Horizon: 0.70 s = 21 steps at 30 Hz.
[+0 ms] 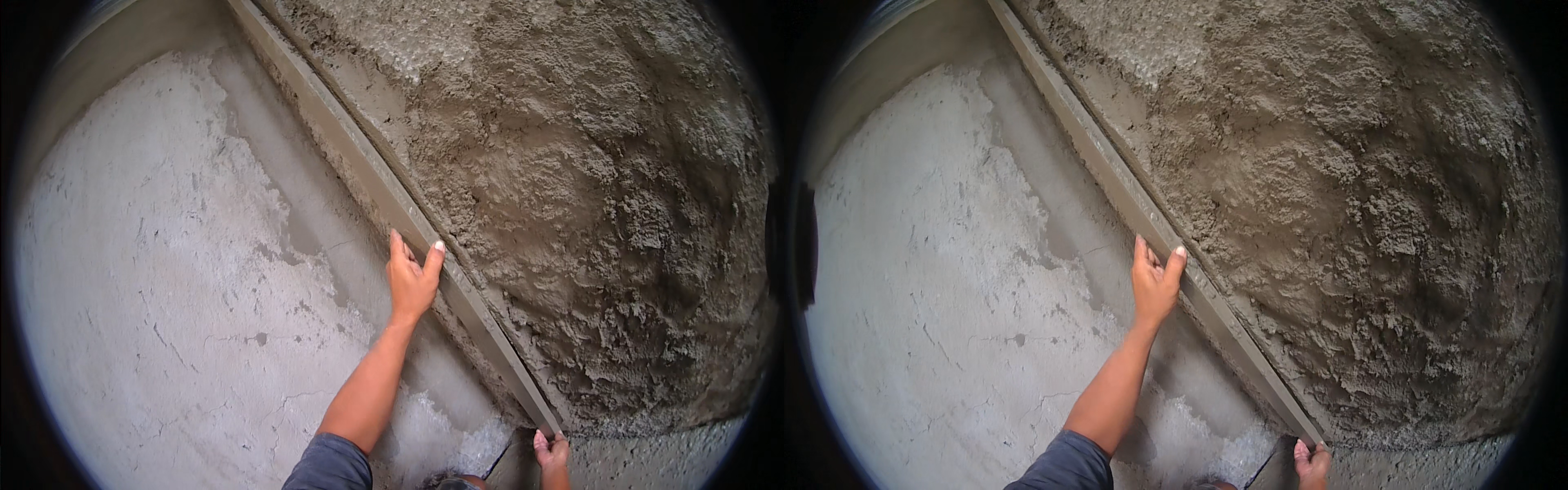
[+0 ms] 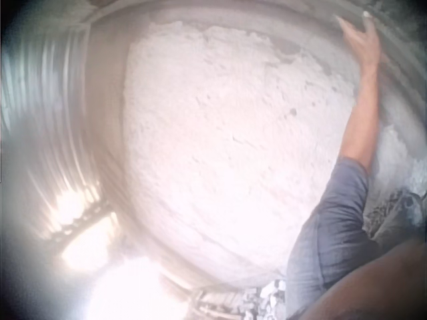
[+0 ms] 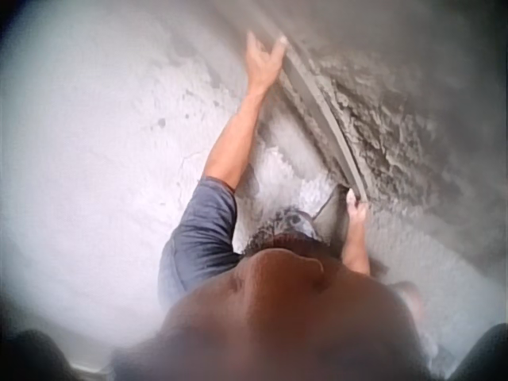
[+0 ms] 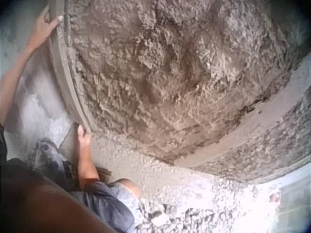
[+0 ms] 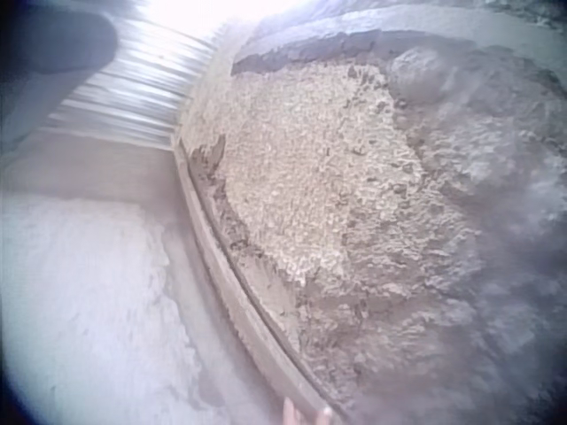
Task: The person levels wet plaster on a wall corner using a metal straight edge and then smooths the surface with a wooden float and a trowel.
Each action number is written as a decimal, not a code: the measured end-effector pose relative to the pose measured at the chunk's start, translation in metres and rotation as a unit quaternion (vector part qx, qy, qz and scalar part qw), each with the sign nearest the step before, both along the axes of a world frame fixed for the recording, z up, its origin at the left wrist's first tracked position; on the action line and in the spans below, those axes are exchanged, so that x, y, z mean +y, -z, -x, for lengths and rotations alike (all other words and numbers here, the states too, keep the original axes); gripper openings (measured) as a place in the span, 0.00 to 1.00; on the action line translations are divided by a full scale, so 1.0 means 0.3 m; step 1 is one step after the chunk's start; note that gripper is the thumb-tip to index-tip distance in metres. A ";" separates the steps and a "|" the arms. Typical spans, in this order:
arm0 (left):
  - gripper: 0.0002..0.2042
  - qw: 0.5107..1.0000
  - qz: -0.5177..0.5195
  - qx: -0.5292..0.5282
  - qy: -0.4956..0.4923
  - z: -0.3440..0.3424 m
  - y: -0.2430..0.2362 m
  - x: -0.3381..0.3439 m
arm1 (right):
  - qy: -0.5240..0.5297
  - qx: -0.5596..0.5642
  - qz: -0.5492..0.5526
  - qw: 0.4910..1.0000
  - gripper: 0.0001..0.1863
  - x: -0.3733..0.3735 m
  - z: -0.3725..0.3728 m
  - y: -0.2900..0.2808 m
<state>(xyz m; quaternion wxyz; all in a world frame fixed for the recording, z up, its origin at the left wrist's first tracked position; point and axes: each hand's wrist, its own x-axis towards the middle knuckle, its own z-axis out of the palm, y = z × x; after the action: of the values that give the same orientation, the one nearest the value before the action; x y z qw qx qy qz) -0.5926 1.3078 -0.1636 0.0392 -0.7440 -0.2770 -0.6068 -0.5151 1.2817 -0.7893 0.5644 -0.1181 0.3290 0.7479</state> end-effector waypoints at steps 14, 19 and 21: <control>0.44 0.970 -0.066 0.140 -0.189 -0.057 -0.082 -0.028 | 0.039 0.016 -0.027 0.999 0.19 -0.001 0.000 -0.073; 0.43 0.969 0.045 0.143 -0.198 -0.104 -0.051 -0.081 | 0.067 0.008 0.035 0.997 0.19 -0.010 -0.029 -0.047; 0.44 0.969 0.011 0.158 -0.189 -0.086 -0.038 -0.033 | 0.073 0.022 0.009 0.997 0.19 -0.003 -0.043 -0.045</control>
<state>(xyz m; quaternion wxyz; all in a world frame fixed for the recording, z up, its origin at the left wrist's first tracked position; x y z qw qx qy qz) -0.5667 1.2979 -0.1522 0.1880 -0.7651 -0.4096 -0.4599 -0.5021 1.2808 -0.7758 0.6094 -0.0827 0.3558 0.7037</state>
